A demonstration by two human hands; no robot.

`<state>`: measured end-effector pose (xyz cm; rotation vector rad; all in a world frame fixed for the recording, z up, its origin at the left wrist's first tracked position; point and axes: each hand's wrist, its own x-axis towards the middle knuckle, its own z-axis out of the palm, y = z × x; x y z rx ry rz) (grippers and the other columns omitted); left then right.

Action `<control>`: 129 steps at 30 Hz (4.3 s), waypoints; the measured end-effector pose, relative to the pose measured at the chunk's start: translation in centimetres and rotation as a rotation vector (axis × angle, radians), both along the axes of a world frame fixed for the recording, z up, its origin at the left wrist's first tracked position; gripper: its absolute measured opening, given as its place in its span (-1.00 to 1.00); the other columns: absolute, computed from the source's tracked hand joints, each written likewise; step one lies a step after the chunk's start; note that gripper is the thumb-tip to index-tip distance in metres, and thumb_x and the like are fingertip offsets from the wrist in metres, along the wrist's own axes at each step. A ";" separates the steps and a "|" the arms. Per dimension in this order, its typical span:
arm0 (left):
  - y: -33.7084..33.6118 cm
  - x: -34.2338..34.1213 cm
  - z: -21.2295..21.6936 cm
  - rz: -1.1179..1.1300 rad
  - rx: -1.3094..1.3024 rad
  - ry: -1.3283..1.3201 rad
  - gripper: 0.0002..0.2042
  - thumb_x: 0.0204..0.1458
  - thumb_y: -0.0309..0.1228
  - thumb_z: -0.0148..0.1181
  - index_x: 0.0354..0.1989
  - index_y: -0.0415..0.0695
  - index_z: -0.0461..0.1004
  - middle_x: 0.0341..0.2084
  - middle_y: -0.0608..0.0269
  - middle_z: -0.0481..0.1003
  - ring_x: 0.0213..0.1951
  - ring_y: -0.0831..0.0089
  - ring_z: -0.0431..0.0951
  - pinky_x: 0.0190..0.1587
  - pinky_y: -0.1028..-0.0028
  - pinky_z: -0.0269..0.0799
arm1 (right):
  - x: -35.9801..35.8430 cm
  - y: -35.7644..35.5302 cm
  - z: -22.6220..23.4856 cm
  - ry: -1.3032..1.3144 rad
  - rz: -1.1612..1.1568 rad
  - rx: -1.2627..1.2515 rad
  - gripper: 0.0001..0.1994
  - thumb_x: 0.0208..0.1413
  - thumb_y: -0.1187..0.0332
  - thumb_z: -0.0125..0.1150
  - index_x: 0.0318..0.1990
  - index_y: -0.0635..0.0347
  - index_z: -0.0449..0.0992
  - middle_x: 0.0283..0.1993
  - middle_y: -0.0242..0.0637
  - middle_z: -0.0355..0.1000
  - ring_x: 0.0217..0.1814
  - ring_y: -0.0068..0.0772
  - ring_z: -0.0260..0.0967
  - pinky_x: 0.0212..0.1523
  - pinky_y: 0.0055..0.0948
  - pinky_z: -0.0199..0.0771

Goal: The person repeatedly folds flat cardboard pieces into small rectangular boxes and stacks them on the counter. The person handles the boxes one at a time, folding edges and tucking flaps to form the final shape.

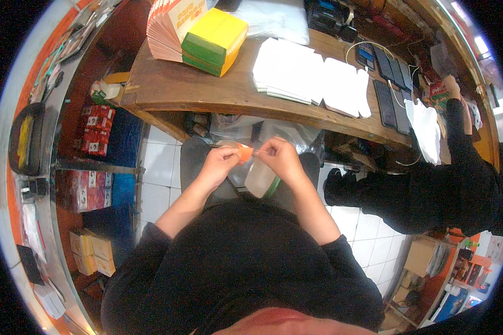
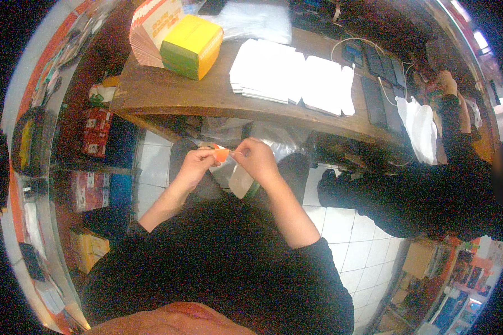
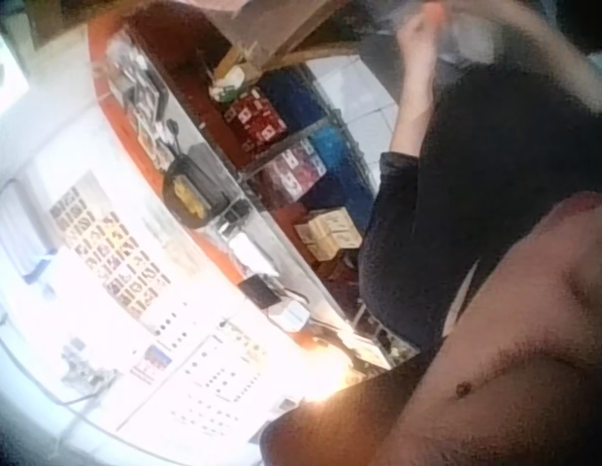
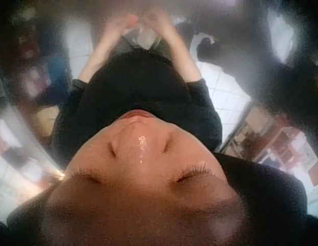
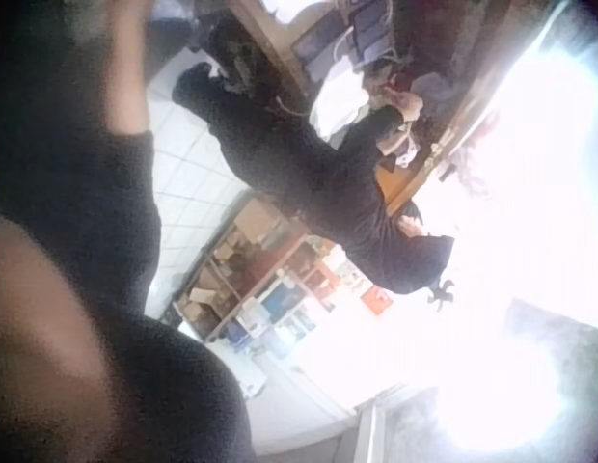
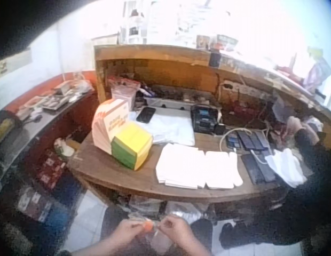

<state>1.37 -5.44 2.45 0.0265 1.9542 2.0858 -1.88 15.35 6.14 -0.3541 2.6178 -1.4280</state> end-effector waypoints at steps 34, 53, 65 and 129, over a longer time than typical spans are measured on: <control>3.6 0.7 -0.5 0.418 -0.364 0.444 -0.75 0.01 -0.56 0.26 -0.10 -0.23 0.57 -0.40 0.09 0.58 -0.37 0.37 0.60 -0.30 0.47 0.48 | 3.1 -5.4 -4.0 0.110 -0.314 -0.493 -0.86 0.07 0.39 0.36 -0.37 0.30 0.58 -0.38 -0.38 0.48 -0.38 -0.62 0.38 -0.36 -0.60 0.37; 1.2 0.5 -2.6 0.530 0.374 -0.105 -0.70 0.29 -0.25 -0.12 -0.26 -0.21 0.46 -0.36 0.26 0.51 -0.33 0.56 0.48 -0.22 0.50 0.39 | 1.3 -1.5 -6.8 -0.336 -0.119 -0.432 -0.61 0.27 0.32 0.04 0.23 0.18 0.27 0.06 -0.23 0.33 0.13 -0.43 0.25 0.12 -0.42 0.30; -1.9 0.9 -2.0 0.263 0.300 -0.153 -0.54 0.26 -0.09 -0.07 -0.17 -0.32 0.55 -0.20 0.01 0.58 -0.18 0.37 0.59 -0.09 0.46 0.43 | 0.9 -0.2 -8.6 -0.148 -0.139 -0.336 -0.62 0.21 0.37 0.16 0.16 0.18 0.31 -0.02 -0.29 0.40 0.00 -0.52 0.32 0.02 -0.49 0.33; -2.1 -0.9 2.4 -0.625 -0.910 0.584 -0.74 -0.01 -0.21 0.30 -0.44 -0.19 0.55 -0.34 0.09 0.54 -0.32 0.13 0.54 -0.12 0.26 0.47 | 3.2 -1.8 -0.4 0.144 0.145 0.179 -0.73 0.05 0.24 0.27 -0.09 0.05 0.55 -0.14 -0.16 0.45 -0.11 -0.03 0.47 -0.07 -0.17 0.47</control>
